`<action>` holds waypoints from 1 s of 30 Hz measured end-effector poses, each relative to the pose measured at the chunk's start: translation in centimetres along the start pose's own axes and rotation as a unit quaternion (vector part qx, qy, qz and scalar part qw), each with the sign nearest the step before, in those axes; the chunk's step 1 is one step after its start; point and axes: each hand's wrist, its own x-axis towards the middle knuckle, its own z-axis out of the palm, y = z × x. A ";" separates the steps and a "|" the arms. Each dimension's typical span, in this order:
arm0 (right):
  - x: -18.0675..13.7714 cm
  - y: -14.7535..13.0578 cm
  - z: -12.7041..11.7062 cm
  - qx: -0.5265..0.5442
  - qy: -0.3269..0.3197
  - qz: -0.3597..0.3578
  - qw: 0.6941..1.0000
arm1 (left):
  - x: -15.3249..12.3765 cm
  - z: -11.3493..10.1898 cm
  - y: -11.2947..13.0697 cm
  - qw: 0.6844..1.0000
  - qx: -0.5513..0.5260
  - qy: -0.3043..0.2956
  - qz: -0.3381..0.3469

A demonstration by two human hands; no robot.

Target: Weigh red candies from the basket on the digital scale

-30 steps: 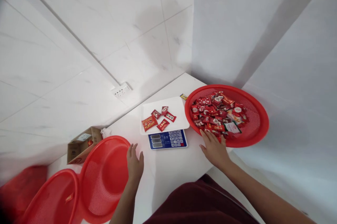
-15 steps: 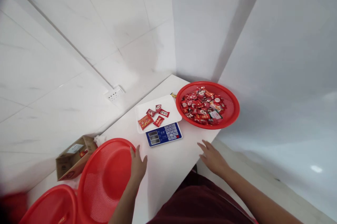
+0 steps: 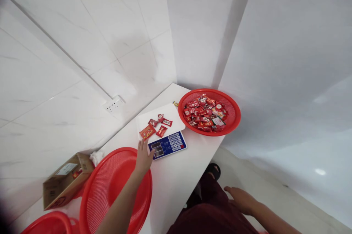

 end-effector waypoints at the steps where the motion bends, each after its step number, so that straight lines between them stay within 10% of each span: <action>1: 0.2 -0.5 -0.7 0.002 0.003 -0.004 1.000 | 1.6 -0.1 0.2 1.000 0.025 -0.009 -0.004; 9: 1.4 -3.0 -5.1 -0.010 0.022 -0.039 0.999 | 9.3 0.1 0.3 0.997 0.065 -0.021 -0.041; 17: 1.8 -0.4 -3.8 -0.004 0.001 -0.044 0.999 | 9.6 -0.9 1.7 0.995 0.038 -0.009 -0.097; 30: 3.7 -4.2 -4.7 0.002 -0.001 -0.084 0.996 | 9.5 1.4 7.6 0.986 0.093 -0.122 -0.069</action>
